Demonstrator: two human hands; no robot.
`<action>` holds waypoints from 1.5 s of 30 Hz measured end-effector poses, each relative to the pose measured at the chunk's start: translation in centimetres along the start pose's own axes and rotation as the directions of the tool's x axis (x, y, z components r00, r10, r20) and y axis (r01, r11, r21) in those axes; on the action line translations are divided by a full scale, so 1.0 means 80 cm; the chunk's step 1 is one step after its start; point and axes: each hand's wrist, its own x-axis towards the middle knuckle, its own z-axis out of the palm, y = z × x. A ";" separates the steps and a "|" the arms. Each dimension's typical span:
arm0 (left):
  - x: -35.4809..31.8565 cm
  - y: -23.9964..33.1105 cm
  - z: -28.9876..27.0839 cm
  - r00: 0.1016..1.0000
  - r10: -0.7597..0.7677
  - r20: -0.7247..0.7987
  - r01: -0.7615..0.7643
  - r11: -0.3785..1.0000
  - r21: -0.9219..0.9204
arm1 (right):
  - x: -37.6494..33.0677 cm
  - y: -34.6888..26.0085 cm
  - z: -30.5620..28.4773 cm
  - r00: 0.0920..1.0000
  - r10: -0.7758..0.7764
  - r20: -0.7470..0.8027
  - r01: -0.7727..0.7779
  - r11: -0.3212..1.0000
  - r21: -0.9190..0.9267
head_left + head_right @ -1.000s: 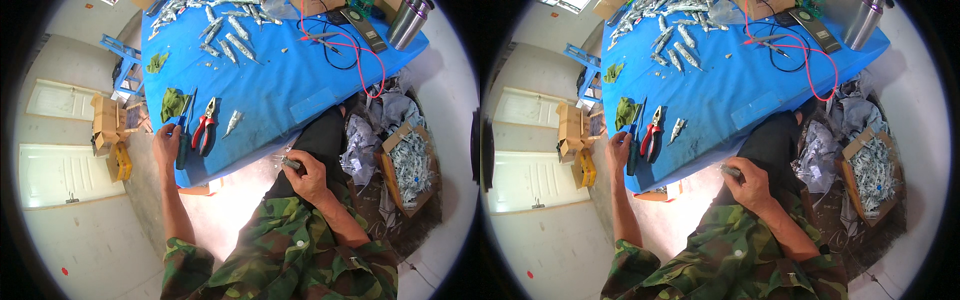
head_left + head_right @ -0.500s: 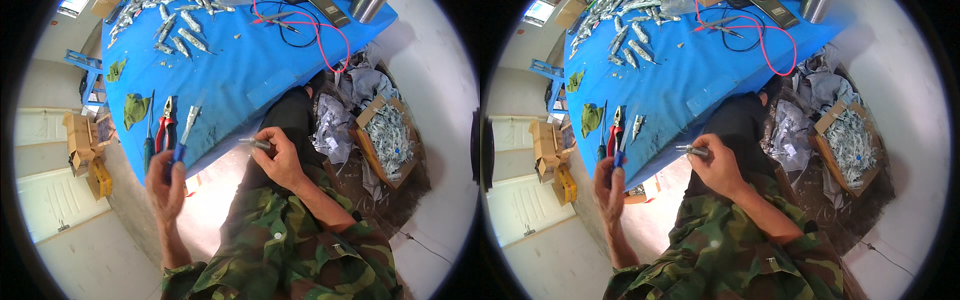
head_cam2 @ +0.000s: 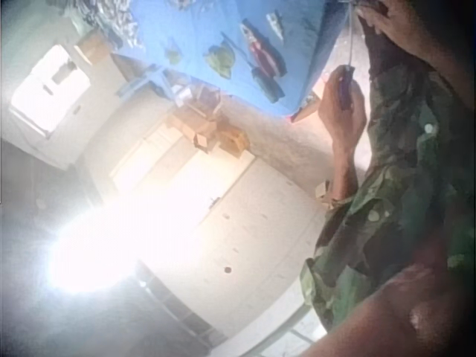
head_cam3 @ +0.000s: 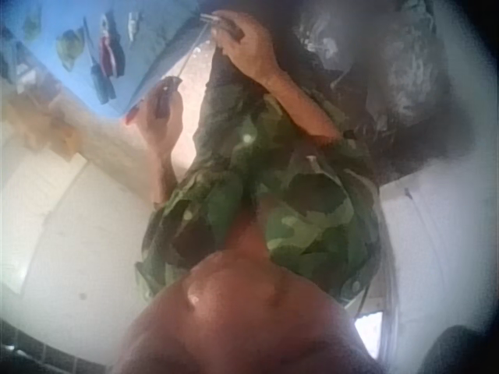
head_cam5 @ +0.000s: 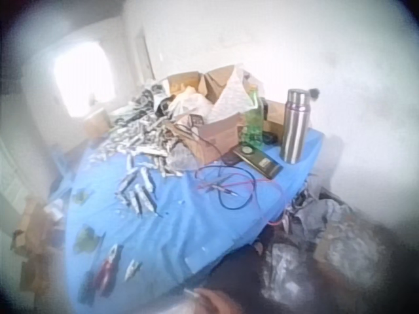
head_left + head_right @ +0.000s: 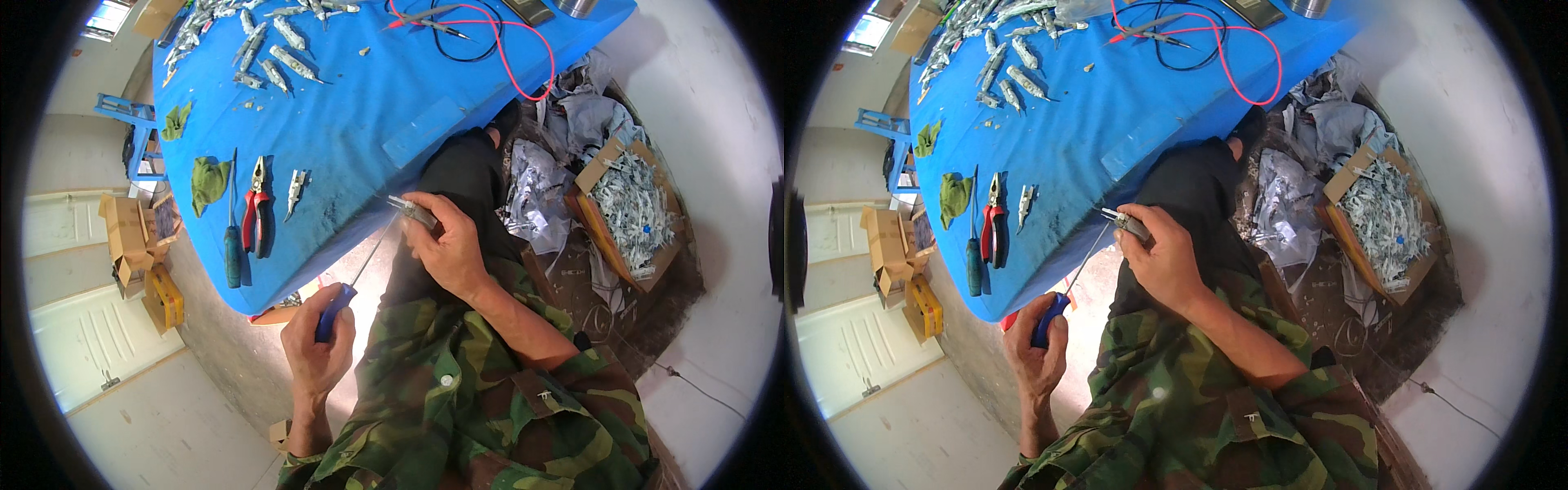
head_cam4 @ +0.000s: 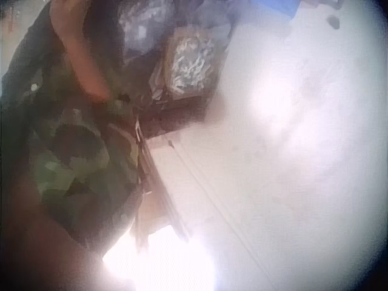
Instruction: The person assembles connector components for light tubes by hand using pliers and a screwdriver, handling small metal pins and plastic housings.
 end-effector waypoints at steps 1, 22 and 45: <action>0.000 0.000 0.001 1.000 -0.001 -0.004 0.001 1.000 0.001 | 0.000 0.000 0.000 1.000 0.009 -0.004 -0.009 1.000 0.001; 0.001 -0.011 0.013 0.999 0.047 0.009 -0.048 0.999 0.008 | 0.001 0.012 0.001 0.998 -0.055 0.000 0.055 0.996 -0.067; -0.027 -0.003 0.083 0.998 -0.050 -0.048 0.052 0.997 0.050 | 0.002 0.007 0.005 0.994 -0.006 -0.113 -0.004 0.996 -0.090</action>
